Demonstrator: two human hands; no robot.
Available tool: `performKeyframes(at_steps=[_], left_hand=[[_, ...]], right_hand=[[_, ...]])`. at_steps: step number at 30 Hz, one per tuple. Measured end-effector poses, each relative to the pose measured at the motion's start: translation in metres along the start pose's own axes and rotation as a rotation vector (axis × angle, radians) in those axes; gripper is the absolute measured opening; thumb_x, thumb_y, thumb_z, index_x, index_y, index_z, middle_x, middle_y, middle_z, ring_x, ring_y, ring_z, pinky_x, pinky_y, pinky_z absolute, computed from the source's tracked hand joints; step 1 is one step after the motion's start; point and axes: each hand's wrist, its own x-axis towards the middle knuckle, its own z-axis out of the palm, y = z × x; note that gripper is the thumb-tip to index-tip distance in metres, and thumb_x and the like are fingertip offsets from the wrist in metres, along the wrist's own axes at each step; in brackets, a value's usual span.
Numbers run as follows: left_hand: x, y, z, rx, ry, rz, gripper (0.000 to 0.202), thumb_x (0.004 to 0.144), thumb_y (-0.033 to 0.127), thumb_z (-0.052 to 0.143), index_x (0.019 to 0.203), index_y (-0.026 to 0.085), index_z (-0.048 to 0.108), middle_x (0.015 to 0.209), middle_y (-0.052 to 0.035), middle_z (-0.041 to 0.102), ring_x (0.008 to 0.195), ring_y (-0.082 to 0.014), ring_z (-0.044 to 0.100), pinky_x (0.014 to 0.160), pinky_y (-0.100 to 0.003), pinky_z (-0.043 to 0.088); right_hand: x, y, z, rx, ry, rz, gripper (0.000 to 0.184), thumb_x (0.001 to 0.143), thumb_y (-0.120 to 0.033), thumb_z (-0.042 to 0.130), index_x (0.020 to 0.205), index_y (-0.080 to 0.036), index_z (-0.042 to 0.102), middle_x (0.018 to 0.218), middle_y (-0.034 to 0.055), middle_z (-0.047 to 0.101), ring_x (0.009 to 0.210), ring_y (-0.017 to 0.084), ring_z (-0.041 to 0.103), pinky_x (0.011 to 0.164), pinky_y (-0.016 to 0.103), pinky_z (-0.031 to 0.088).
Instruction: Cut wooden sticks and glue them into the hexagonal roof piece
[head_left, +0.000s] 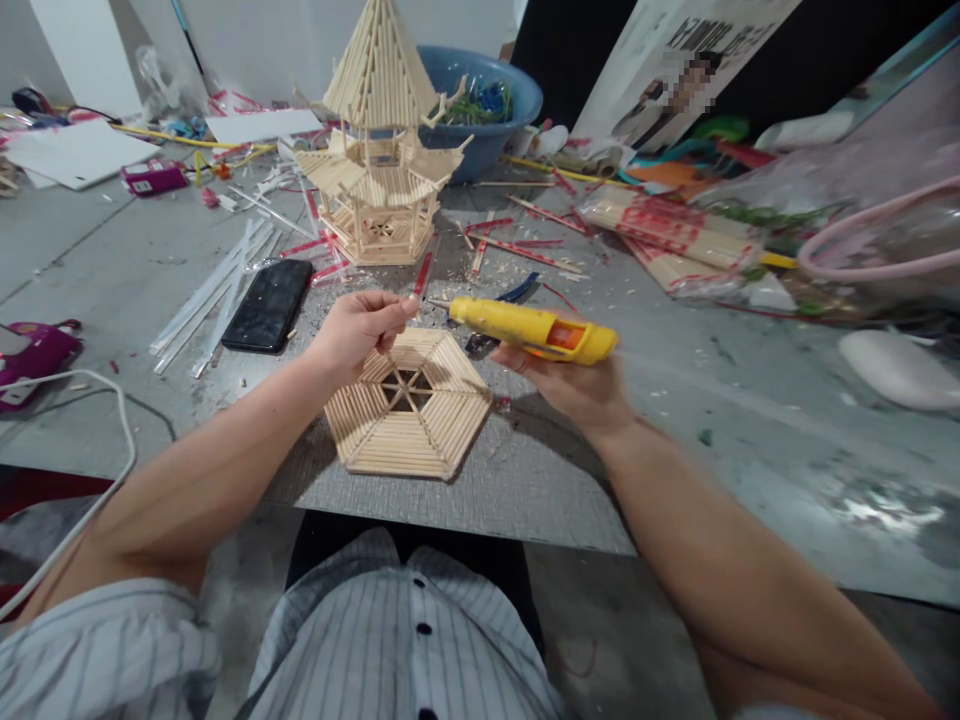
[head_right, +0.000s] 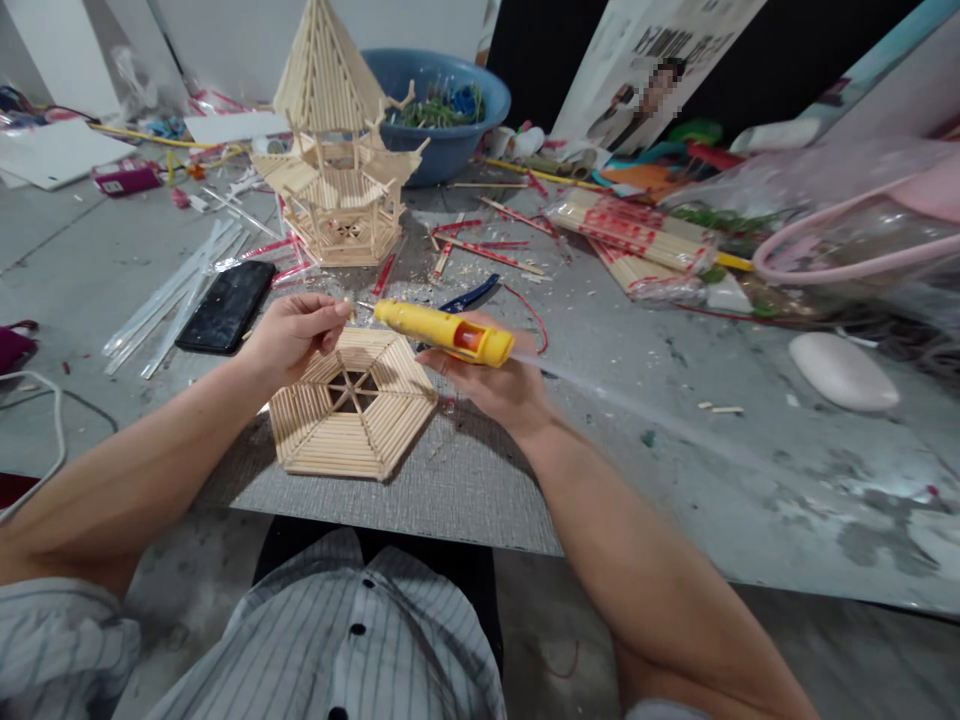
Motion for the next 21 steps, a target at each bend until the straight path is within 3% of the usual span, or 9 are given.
performKeyframes(at_steps=[2, 5, 9, 21], left_hand=[[0.001, -0.002, -0.002, 0.201, 0.034, 0.108, 0.014, 0.072, 0.020, 0.068, 0.061, 0.015, 0.062, 0.047, 0.0063, 0.047, 0.042, -0.0034, 0.037, 0.044, -0.021, 0.028], [0.000, -0.005, -0.005, 0.510, 0.052, 0.315, 0.010, 0.071, 0.022, 0.068, 0.065, 0.014, 0.068, 0.055, 0.0039, 0.057, 0.051, -0.0051, 0.044, 0.050, -0.022, 0.033], [-0.001, -0.006, -0.007, 0.761, 0.038, 0.510, 0.016, 0.074, 0.026, 0.063, 0.067, 0.015, 0.072, 0.062, 0.0011, 0.063, 0.056, -0.0066, 0.050, 0.055, -0.022, 0.036], [-0.001, -0.007, -0.008, 0.865, 0.011, 0.615, 0.019, 0.078, 0.026, 0.061, 0.070, 0.014, 0.072, 0.064, -0.0009, 0.065, 0.056, -0.0071, 0.051, 0.056, -0.022, 0.037]], right_hand=[[0.003, -0.002, -0.001, 0.128, 0.012, 0.098, 0.043, 0.057, -0.061, 0.076, 0.069, -0.024, 0.058, 0.064, -0.0014, 0.059, 0.055, 0.014, 0.056, 0.052, 0.032, 0.048], [0.006, -0.005, -0.006, 0.210, -0.020, 0.228, 0.044, 0.057, -0.061, 0.077, 0.060, -0.023, 0.056, 0.051, -0.0040, 0.049, 0.040, 0.008, 0.039, 0.037, 0.026, 0.033], [0.008, -0.007, -0.010, 0.235, -0.107, 0.304, 0.051, 0.049, -0.067, 0.078, 0.056, -0.022, 0.057, 0.044, -0.0046, 0.045, 0.036, 0.007, 0.035, 0.033, 0.024, 0.025], [0.007, -0.011, -0.012, 0.216, -0.196, 0.278, 0.045, 0.057, -0.065, 0.076, 0.062, -0.025, 0.057, 0.046, -0.0047, 0.040, 0.039, 0.008, 0.031, 0.036, 0.026, 0.023]])
